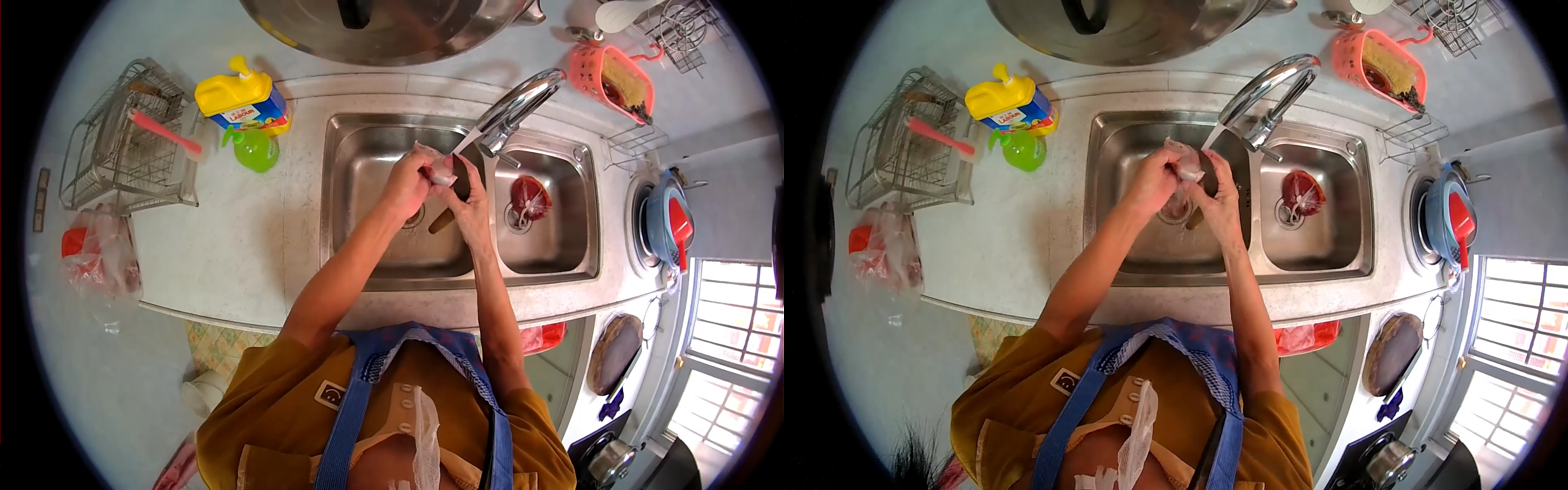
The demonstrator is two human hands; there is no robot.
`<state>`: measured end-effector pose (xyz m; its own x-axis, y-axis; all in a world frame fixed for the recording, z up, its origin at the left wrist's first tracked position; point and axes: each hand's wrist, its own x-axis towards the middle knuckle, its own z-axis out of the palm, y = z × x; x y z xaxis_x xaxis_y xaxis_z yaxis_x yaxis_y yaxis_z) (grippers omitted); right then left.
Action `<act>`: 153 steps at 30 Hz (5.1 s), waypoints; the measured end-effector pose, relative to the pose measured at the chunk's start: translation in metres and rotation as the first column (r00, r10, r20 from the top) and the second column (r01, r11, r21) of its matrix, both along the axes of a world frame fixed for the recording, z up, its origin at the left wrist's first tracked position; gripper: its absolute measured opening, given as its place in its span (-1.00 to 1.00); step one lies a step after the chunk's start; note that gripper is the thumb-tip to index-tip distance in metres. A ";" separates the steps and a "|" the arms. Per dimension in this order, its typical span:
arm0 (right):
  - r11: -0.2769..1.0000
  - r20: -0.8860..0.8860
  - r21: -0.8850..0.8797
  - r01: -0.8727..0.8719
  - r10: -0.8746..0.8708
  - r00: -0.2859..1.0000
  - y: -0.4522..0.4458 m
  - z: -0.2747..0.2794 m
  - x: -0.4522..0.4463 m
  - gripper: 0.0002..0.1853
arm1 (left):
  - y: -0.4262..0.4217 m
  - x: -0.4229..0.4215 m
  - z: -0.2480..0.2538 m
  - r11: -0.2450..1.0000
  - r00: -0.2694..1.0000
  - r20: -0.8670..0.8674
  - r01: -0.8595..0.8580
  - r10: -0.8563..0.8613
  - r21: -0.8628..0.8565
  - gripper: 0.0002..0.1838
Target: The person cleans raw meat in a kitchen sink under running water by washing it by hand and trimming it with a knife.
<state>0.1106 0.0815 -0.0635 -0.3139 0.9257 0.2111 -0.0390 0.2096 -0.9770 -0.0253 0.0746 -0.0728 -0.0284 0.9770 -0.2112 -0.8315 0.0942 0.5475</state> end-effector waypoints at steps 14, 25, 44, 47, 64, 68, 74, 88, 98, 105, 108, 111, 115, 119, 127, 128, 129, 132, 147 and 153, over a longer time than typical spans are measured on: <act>0.803 -0.398 -0.479 -0.354 0.161 0.903 0.012 0.029 -0.002 -0.84 | -0.036 -0.034 0.043 0.956 0.883 -0.400 0.289 -0.245 0.055 -0.47; 0.845 -0.315 -0.478 -0.241 0.091 0.945 0.003 0.049 0.007 -0.87 | -0.043 -0.029 0.017 0.881 0.521 -0.811 0.209 0.266 0.423 -0.43; 0.881 -0.056 -0.438 -0.177 0.169 0.984 0.024 0.046 0.030 -0.74 | -0.058 -0.026 -0.002 0.883 0.801 -0.566 0.394 -0.193 0.256 -0.51; 0.803 -0.045 -0.556 -0.213 0.227 0.973 0.023 0.033 0.039 -0.70 | -0.058 -0.032 0.008 0.872 0.814 -0.546 0.401 -0.200 0.280 -0.54; 0.788 -0.270 -0.452 -0.417 0.325 0.906 0.049 0.001 0.000 -0.58 | -0.027 -0.069 -0.013 0.960 0.914 -0.351 0.257 -0.202 0.115 -0.51; 0.613 -0.383 -0.585 -0.532 0.369 0.847 0.034 0.000 0.015 -0.49 | -0.021 -0.077 0.001 0.941 0.861 -0.438 0.326 -0.258 0.088 -0.50; 0.445 -0.781 -0.426 -0.787 0.258 0.569 0.003 -0.013 0.016 -0.48 | -0.002 -0.071 0.006 0.869 0.771 -0.487 0.493 -0.410 0.049 -0.44; 0.821 -0.409 -0.382 -0.425 0.262 0.874 0.013 -0.015 0.012 -0.60 | -0.009 -0.049 0.036 0.905 0.650 -0.639 0.373 -0.412 -0.204 -0.61; 0.973 -0.096 0.065 -0.221 0.227 0.969 0.039 -0.076 0.008 -0.67 | -0.041 -0.031 0.013 0.906 0.791 -0.466 0.255 -0.397 -0.338 -0.63; 0.960 0.250 -0.209 -0.186 0.236 0.939 0.074 -0.107 0.030 -0.64 | -0.079 -0.013 0.047 0.952 0.816 -0.545 0.018 -0.190 -0.306 -0.71; 0.925 0.268 -0.162 -0.343 0.376 0.887 0.077 -0.114 0.025 -0.54 | -0.073 -0.003 0.052 0.932 0.910 -0.404 -0.065 -0.091 -0.356 -0.66; 0.922 0.430 -0.059 -0.382 0.369 0.824 0.070 -0.076 0.036 -0.44 | -0.066 -0.002 0.027 0.984 0.896 -0.422 0.079 -0.139 -0.157 -0.48; 0.792 -0.016 -0.397 -0.463 0.499 0.867 0.053 -0.013 0.066 -0.35 | -0.048 0.003 0.014 0.980 0.885 -0.423 0.188 -0.196 -0.061 -0.42; 0.724 0.120 -0.461 -0.512 0.623 0.773 0.042 0.024 0.075 -0.24 | -0.022 0.014 0.019 0.966 0.852 -0.472 0.260 -0.229 0.000 -0.41; 0.691 -0.141 -0.565 -0.451 0.458 0.878 0.037 0.021 0.067 -0.34 | -0.006 0.009 0.007 0.906 0.789 -0.501 0.423 -0.354 0.026 -0.45; 0.716 -0.163 -0.525 -0.460 0.447 0.880 0.032 0.023 0.066 -0.34 | -0.008 0.009 0.007 0.917 0.799 -0.508 0.396 -0.322 0.041 -0.48; 0.718 -0.150 -0.529 -0.452 0.445 0.883 0.027 0.018 0.062 -0.34 | -0.009 0.007 0.006 0.916 0.804 -0.499 0.398 -0.323 0.049 -0.48; 0.851 -0.313 -0.378 -0.364 0.253 0.915 0.010 -0.012 0.042 -0.35 | -0.017 0.006 0.013 0.936 0.848 -0.431 0.351 -0.309 0.020 -0.51; 0.845 0.411 -0.030 -0.534 0.497 0.764 0.016 0.013 0.040 -0.49 | -0.041 -0.019 -0.007 0.964 0.703 -0.681 0.266 -0.205 -0.016 -0.56; 0.779 0.777 0.403 -0.480 -0.014 0.630 0.003 0.008 0.022 -0.51 | -0.040 -0.022 -0.012 0.980 0.796 -0.582 0.199 -0.164 -0.004 -0.60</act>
